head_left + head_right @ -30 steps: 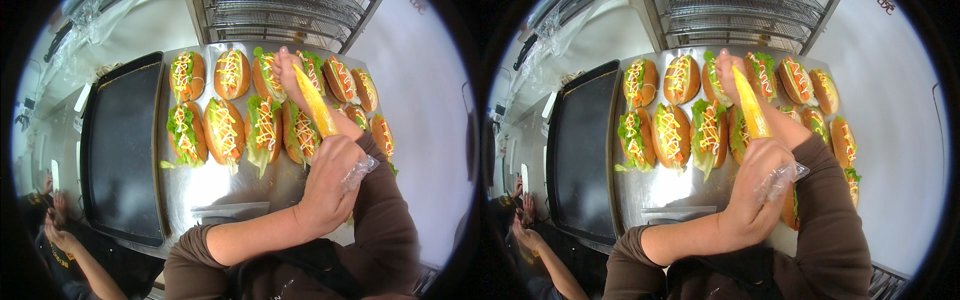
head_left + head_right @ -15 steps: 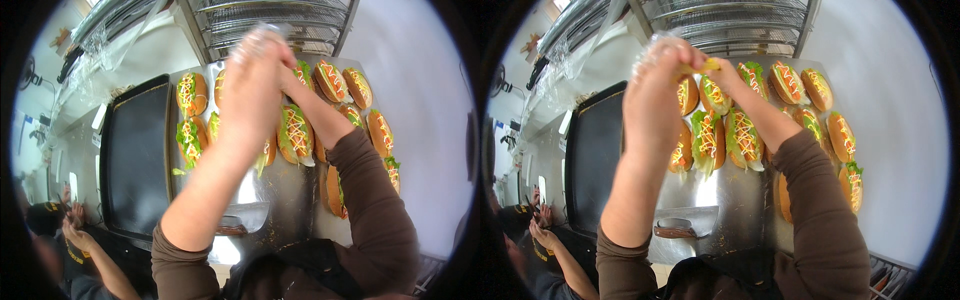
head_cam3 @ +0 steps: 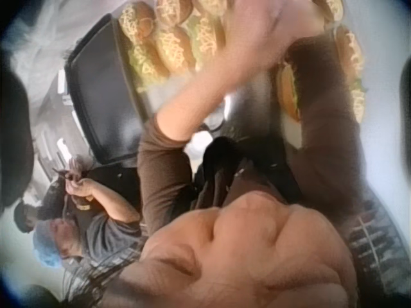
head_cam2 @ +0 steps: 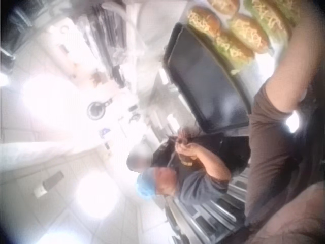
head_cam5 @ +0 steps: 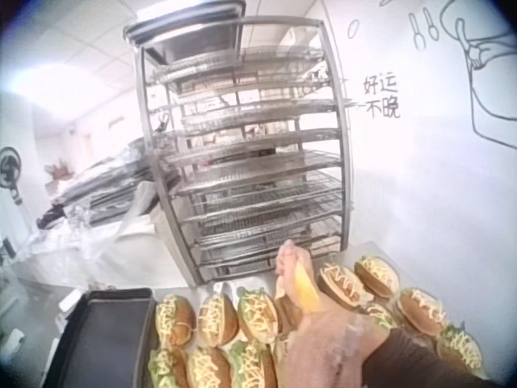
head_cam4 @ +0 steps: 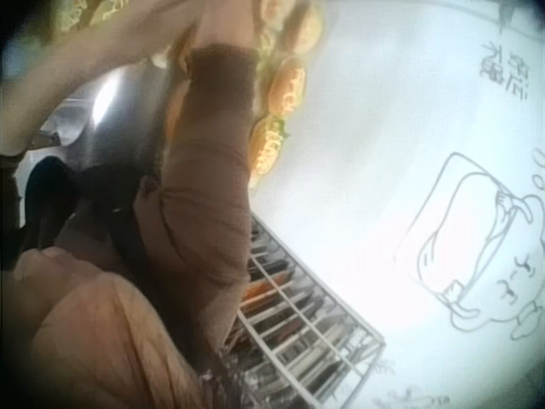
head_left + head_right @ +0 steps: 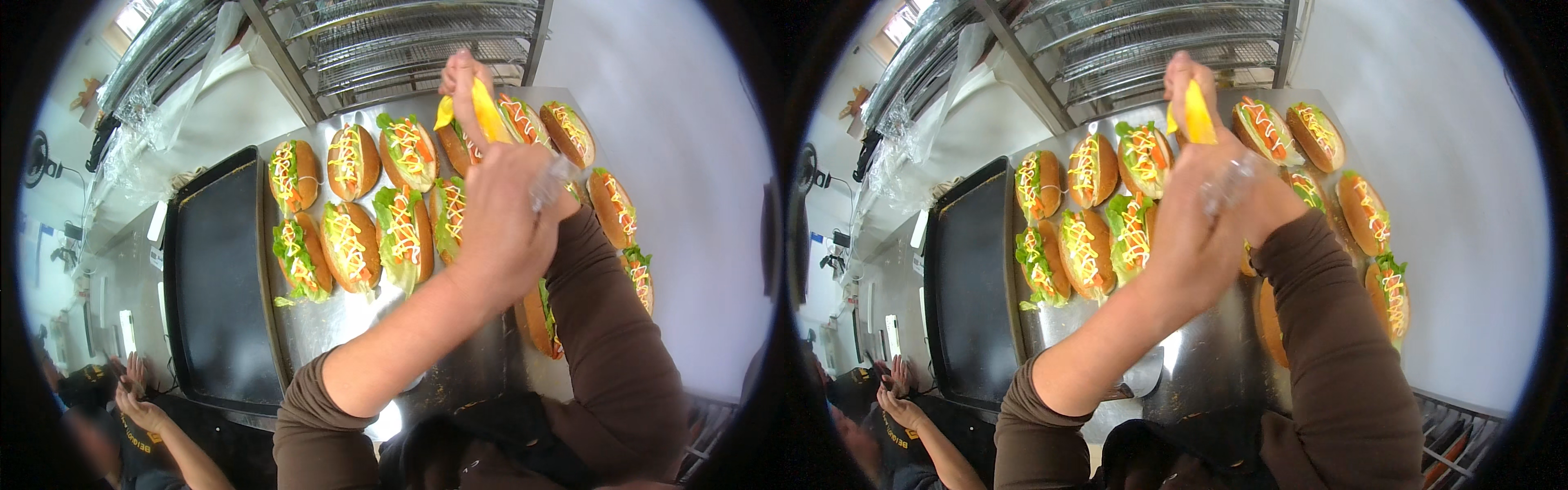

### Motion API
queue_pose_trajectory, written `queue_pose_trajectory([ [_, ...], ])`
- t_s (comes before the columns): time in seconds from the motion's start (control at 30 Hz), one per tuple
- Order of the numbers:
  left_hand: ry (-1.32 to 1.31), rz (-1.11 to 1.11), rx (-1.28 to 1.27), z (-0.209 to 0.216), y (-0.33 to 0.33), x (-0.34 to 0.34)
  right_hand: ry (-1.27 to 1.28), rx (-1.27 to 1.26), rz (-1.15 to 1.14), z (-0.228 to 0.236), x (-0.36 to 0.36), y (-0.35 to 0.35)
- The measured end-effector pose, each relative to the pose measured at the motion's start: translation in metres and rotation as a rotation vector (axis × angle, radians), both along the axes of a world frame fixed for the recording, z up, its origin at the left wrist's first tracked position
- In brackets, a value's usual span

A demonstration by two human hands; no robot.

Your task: The person assembles hot dogs by piping white sauce onto buns containing sausages and lettuce, then pipes yellow sauce onto the same buns. The person briefly moves to a small stove to stir a pan before returning to finish the hot dogs.

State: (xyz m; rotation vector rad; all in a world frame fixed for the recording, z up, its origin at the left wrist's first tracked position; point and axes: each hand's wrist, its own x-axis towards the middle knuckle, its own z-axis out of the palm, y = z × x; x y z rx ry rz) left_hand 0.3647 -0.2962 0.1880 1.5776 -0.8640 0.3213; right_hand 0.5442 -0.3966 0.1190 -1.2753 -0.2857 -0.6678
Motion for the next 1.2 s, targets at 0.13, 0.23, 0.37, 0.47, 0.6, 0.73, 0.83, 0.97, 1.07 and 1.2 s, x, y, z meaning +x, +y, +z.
queue_pose_trajectory([
  [0.13,0.004,0.002,0.057,-0.013,-0.013,-0.014,-0.006,0.041,-0.104,-0.017,0.013,-0.03],
  [0.23,0.03,-0.052,0.025,-0.02,-0.02,-0.009,-0.01,0.065,-0.164,-0.022,0.021,-0.039],
  [0.37,0.053,-0.073,-0.016,-0.031,-0.023,0.001,0.015,0.021,-0.168,-0.031,0.033,-0.043],
  [0.47,0.081,-0.079,-0.078,-0.039,-0.023,0.011,0.029,0.015,-0.182,-0.041,0.043,-0.046],
  [0.6,0.105,-0.045,-0.154,-0.048,-0.026,0.023,0.062,-0.012,-0.197,-0.052,0.056,-0.044],
  [0.73,0.147,-0.04,-0.111,-0.052,-0.023,0.029,0.09,-0.083,-0.188,-0.056,0.064,-0.041],
  [0.83,0.092,-0.031,-0.19,-0.051,-0.024,0.026,0.116,-0.203,-0.205,-0.053,0.054,-0.05],
  [0.97,0.13,-0.102,-0.254,-0.047,-0.026,0.008,0.135,-0.193,-0.221,-0.049,0.033,-0.058],
  [1.07,0.136,-0.055,-0.223,-0.045,-0.027,0.004,0.079,-0.151,-0.135,-0.05,0.036,-0.046],
  [1.2,0.187,-0.061,-0.249,-0.043,-0.027,-0.002,0.033,-0.045,-0.121,-0.053,0.046,-0.037],
])
